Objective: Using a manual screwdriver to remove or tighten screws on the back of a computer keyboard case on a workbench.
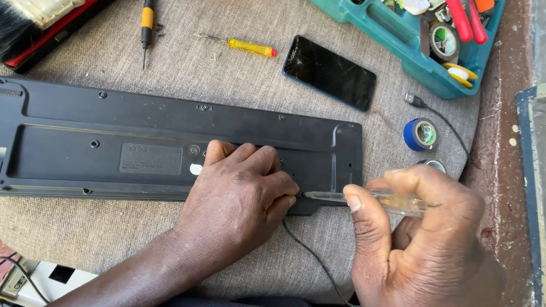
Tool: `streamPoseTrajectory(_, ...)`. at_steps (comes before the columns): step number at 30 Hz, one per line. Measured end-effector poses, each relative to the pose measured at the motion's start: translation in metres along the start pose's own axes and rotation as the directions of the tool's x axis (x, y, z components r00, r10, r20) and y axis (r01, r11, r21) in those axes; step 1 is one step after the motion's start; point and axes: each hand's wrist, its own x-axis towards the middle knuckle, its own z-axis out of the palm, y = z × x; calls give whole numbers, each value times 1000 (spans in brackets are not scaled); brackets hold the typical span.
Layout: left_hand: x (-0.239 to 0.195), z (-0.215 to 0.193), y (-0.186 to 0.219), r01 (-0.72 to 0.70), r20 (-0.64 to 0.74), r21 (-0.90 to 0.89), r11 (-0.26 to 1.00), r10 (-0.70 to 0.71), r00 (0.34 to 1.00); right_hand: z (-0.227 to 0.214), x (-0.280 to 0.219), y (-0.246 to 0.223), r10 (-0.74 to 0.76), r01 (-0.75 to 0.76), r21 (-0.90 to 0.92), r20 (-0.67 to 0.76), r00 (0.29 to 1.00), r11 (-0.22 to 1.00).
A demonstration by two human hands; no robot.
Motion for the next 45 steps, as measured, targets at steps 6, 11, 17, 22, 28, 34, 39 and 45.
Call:
streamPoseTrajectory(6,0,-1,2,18,-5,-26,1000,-18,1000,-24,22,11,-215,194,325,31,976,926)
streamPoseTrajectory(11,0,0,1,62,32,-30,998,-61,998,-57,23,40,77,-3,523,-120,990,852)
streamPoseTrajectory(17,2,-1,3,41,40,9,999,-41,998,-24,41,56,132,191,713,-371,919,675)
streamPoseTrajectory(22,0,0,4,49,41,66,997,-52,998,24,50,102,206,26,989,-57,977,148)
streamPoseTrajectory(28,-15,-20,14,42,-106,94,995,-32,994,67,51,103,58,-184,981,188,980,-65)
streamPoseTrajectory(34,-49,-45,8,178,-360,178,968,-104,927,100,49,106,-95,-411,911,413,906,48)
streamPoseTrajectory(39,-100,-83,-35,338,-491,284,897,-167,855,112,61,90,27,-527,806,541,841,271)
streamPoseTrajectory(45,-130,-146,-89,828,-671,204,523,-541,507,131,63,81,337,-493,427,390,857,758)
